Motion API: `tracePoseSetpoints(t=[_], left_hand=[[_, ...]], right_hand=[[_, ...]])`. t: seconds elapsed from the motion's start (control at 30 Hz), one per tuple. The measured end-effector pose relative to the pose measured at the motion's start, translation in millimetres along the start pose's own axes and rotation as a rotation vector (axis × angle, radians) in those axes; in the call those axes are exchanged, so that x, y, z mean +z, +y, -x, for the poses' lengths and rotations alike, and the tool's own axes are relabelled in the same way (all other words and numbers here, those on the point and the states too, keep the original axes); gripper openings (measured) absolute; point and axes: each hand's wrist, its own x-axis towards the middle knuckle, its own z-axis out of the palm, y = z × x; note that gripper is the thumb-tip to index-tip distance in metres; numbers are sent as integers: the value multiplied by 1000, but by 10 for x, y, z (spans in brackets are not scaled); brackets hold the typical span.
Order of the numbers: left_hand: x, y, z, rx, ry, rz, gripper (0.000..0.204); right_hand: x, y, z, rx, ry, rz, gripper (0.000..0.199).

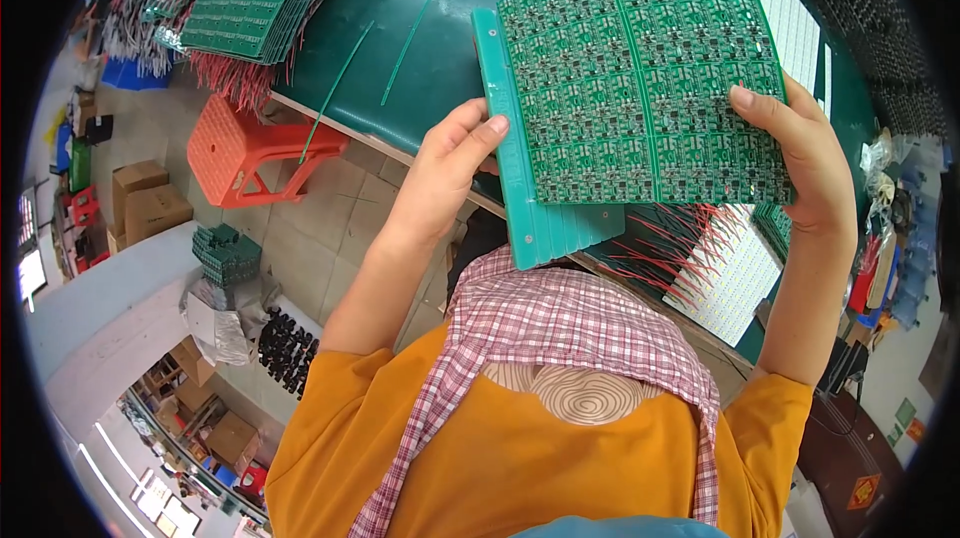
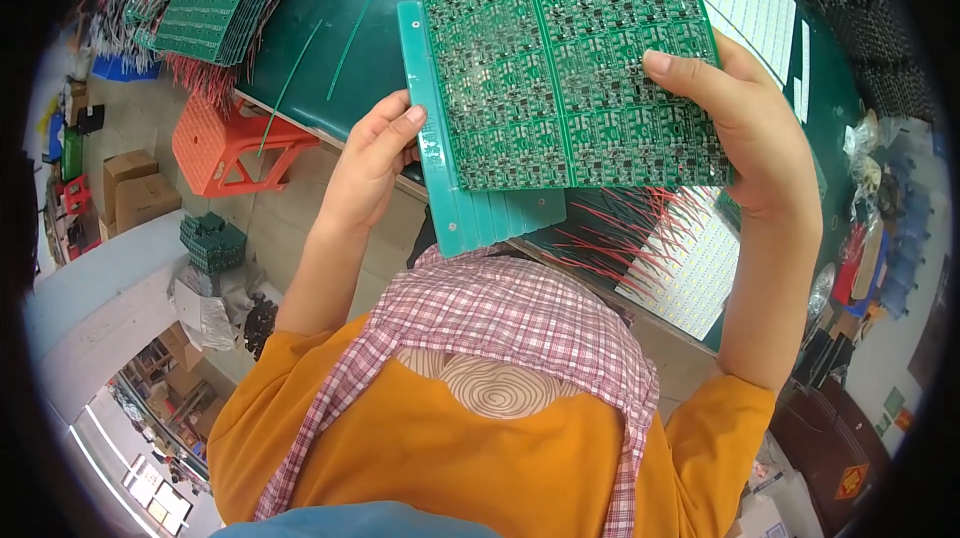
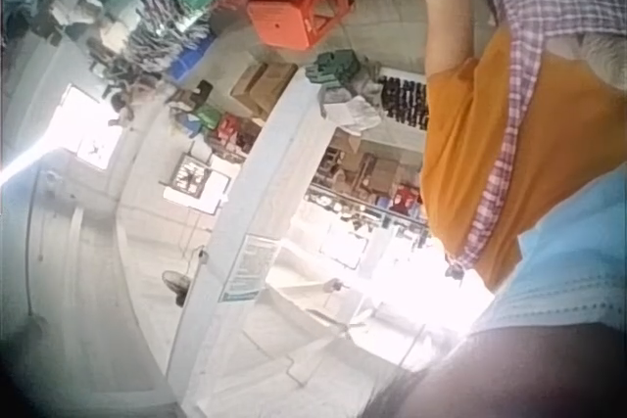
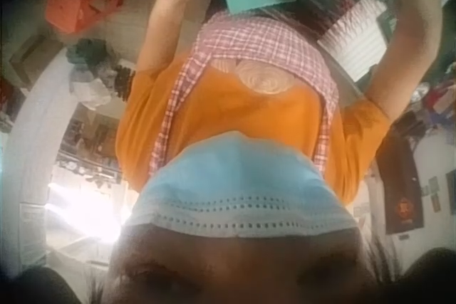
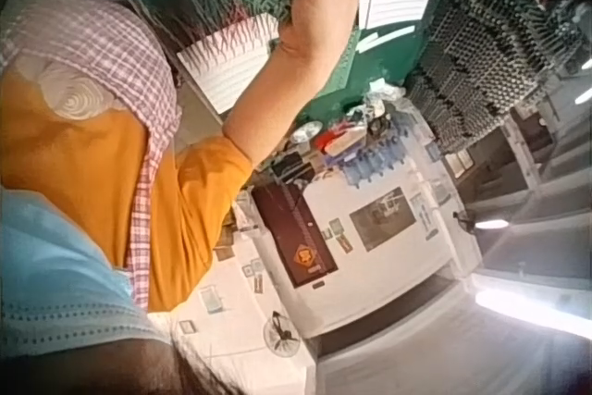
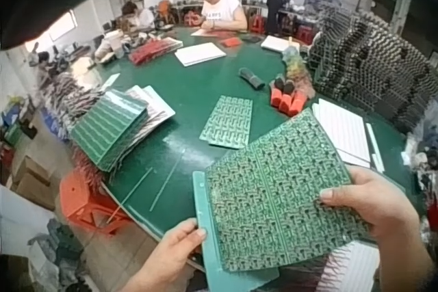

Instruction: Inspecting and sorting stacks of printed circuit board panels on an assembly table.

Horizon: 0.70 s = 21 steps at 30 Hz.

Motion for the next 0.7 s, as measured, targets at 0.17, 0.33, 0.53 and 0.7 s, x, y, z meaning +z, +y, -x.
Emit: tracePoseSetpoints(t=[0.17,0.33,0.53,0.7], left_hand=[[-10,-17,-11,6,-2,9,32],[-27,-11,11,-15,5,14,32],[-23,-32,-11,3,-8,26,33],[-18,-28,-4,4,-12,24,33]], right_hand=[[176,-154,92,-38,-14,19,37],[144,-219,148,-77,16,55,35],[67,-149,139,-52,51,27,36],[66,-150,146,-4,22,84,38]])
